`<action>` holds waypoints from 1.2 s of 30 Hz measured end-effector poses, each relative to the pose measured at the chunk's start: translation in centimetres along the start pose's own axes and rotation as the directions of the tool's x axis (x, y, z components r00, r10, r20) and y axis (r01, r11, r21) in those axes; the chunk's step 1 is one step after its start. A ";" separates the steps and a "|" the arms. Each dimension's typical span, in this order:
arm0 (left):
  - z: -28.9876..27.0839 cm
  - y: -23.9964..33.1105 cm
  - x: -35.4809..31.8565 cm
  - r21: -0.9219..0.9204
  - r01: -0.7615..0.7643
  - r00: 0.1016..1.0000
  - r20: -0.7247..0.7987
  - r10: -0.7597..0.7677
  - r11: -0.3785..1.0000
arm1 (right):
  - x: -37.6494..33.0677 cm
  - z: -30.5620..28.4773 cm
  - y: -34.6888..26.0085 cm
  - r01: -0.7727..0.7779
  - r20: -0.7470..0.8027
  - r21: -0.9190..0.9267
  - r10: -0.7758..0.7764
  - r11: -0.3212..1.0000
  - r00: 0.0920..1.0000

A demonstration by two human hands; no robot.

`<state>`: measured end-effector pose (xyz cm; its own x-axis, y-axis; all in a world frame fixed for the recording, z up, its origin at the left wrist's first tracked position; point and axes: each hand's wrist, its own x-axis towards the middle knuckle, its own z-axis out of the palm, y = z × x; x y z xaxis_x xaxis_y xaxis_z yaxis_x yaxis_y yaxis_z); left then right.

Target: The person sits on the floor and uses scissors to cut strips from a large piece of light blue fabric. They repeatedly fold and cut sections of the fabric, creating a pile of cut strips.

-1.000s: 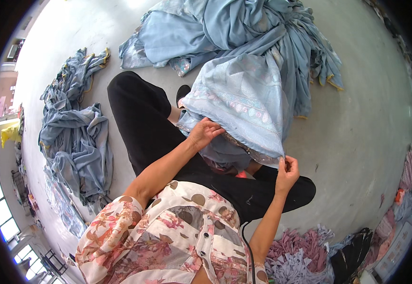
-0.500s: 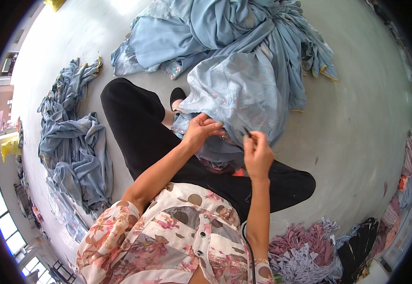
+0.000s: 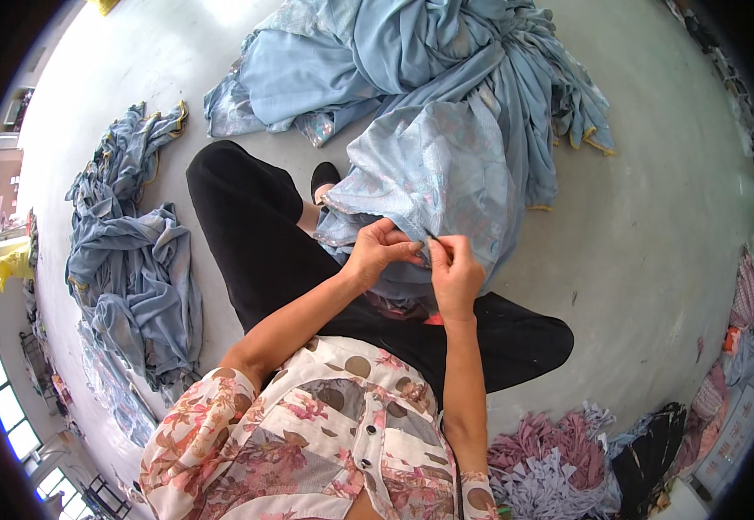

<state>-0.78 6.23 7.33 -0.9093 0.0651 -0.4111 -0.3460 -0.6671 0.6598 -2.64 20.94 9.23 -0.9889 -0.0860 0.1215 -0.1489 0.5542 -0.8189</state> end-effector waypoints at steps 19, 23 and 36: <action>-0.1 -0.9 0.0 0.064 -0.011 0.998 0.067 0.006 0.998 | -0.1 -0.3 0.1 -0.034 -0.057 0.152 0.043 0.988 0.997; 0.3 -0.4 -0.2 0.027 -0.008 1.000 0.016 0.008 1.000 | -0.4 -1.1 0.4 -0.065 0.019 0.147 0.062 0.987 0.998; 0.1 -0.8 -0.4 0.147 0.003 0.996 0.083 -0.015 0.989 | 0.7 -0.4 -0.7 0.197 0.088 -0.141 -0.186 0.970 0.979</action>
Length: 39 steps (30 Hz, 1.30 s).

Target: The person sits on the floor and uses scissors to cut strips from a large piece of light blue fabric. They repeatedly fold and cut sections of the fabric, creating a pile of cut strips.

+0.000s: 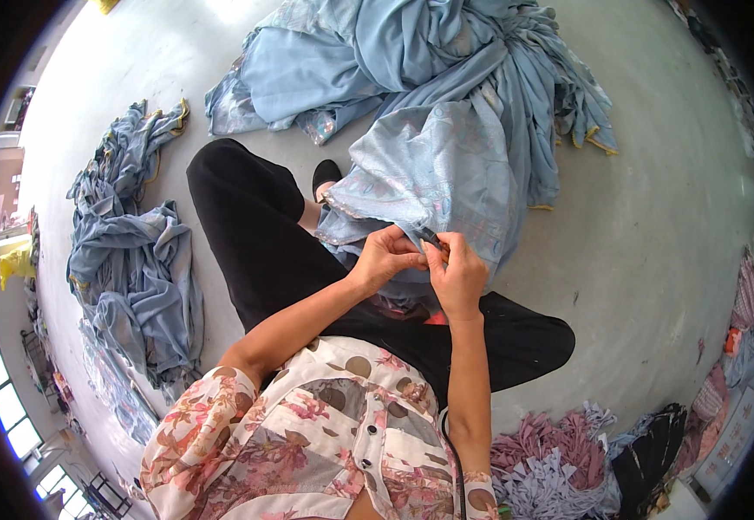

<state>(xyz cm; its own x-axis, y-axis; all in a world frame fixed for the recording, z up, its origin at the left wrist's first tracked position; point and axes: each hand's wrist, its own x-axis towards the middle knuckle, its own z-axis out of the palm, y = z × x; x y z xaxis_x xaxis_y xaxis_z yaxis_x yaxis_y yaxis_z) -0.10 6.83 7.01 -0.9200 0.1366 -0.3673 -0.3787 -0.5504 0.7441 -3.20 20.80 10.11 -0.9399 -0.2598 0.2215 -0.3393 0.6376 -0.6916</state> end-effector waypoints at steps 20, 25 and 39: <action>-0.2 0.0 0.2 0.002 0.050 0.998 0.037 -0.050 0.999 | -0.5 -0.1 1.0 0.006 -0.012 -0.061 -0.007 0.998 1.000; -0.1 0.4 0.4 -0.025 0.058 0.998 0.018 -0.058 0.998 | -0.5 -1.0 2.2 -0.313 -0.026 0.610 0.413 0.728 0.910; -0.5 0.8 0.5 -0.128 0.045 0.999 0.009 -0.044 0.991 | 0.3 -5.3 8.0 -0.429 -0.284 0.092 0.436 0.899 0.854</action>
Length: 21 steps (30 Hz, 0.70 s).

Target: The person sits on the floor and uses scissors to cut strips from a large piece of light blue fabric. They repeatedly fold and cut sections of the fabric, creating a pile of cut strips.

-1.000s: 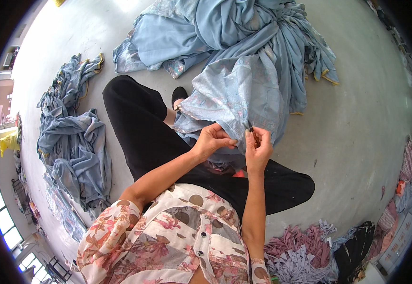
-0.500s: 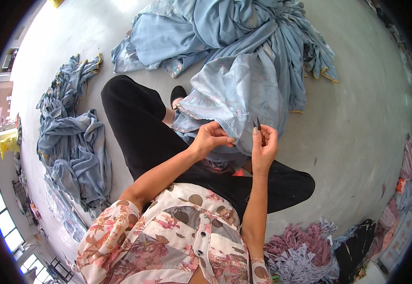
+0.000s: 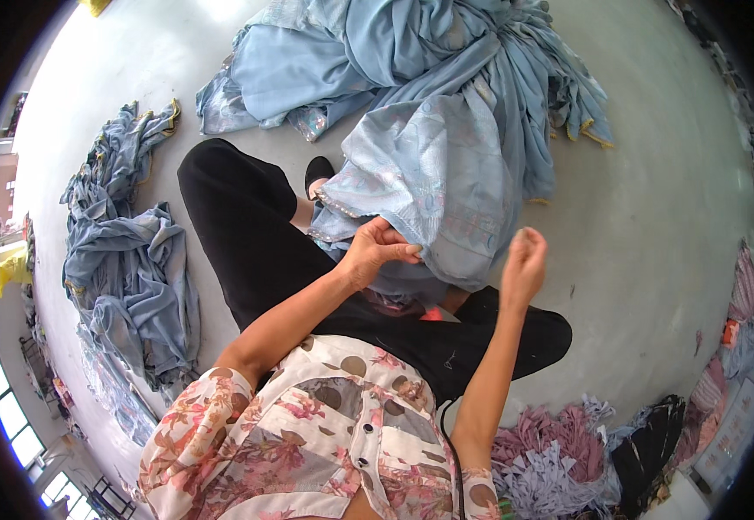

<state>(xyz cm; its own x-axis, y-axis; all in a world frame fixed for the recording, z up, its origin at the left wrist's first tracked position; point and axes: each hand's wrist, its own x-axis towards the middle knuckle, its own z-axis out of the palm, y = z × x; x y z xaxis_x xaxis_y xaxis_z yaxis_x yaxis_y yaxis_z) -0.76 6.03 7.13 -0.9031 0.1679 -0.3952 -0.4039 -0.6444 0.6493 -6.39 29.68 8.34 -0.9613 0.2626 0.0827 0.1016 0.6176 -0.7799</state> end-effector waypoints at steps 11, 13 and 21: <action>-0.2 0.1 0.0 -0.009 -0.057 0.998 -0.004 0.057 0.998 | -5.9 3.4 -6.3 0.282 0.352 0.106 -0.301 0.954 0.886; -0.1 0.2 0.1 -0.009 -0.053 0.999 -0.005 0.053 0.999 | -5.9 3.7 -5.7 0.344 0.312 0.085 -0.353 0.935 0.882; -0.4 -0.1 0.3 -0.053 -0.056 0.998 -0.032 0.054 0.997 | -6.3 3.9 -5.6 0.387 0.240 0.080 -0.395 0.918 0.887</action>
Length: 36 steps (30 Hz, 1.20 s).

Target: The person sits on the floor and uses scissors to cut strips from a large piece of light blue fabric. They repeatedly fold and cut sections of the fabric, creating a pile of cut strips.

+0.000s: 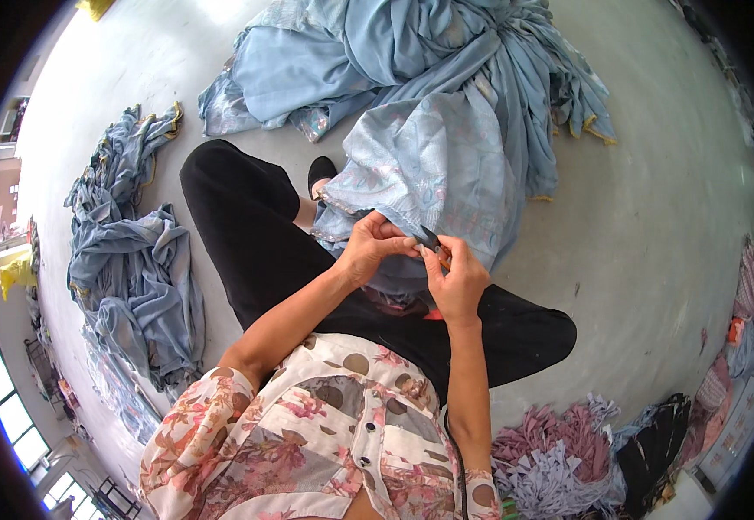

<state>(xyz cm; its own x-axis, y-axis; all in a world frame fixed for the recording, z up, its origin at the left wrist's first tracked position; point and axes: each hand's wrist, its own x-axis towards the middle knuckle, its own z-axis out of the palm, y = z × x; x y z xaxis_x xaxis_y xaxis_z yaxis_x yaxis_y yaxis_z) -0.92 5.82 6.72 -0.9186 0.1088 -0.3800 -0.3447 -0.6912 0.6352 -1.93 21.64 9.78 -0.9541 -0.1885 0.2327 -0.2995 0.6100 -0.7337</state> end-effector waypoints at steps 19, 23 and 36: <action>0.0 0.2 -0.1 0.060 0.000 1.000 0.013 -0.001 0.998 | 0.7 -1.0 -0.2 -0.291 0.155 0.287 0.255 0.913 0.954; 0.1 0.1 0.1 0.054 -0.013 1.000 0.015 0.012 0.998 | 0.3 -0.8 -0.1 -0.261 0.174 0.230 0.225 0.938 0.959; -0.1 0.0 -0.1 0.092 -0.001 0.999 0.049 -0.004 0.996 | 0.7 -0.6 0.1 -0.264 0.038 0.371 0.269 0.890 0.962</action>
<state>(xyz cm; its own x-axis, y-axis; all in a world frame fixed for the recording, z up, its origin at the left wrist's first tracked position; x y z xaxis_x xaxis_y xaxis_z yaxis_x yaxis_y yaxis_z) -0.83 5.73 6.66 -0.9256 0.1466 -0.3490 -0.3605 -0.6227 0.6945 -2.58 22.00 10.22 -0.9989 -0.0468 0.0020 -0.0163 0.3074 -0.9514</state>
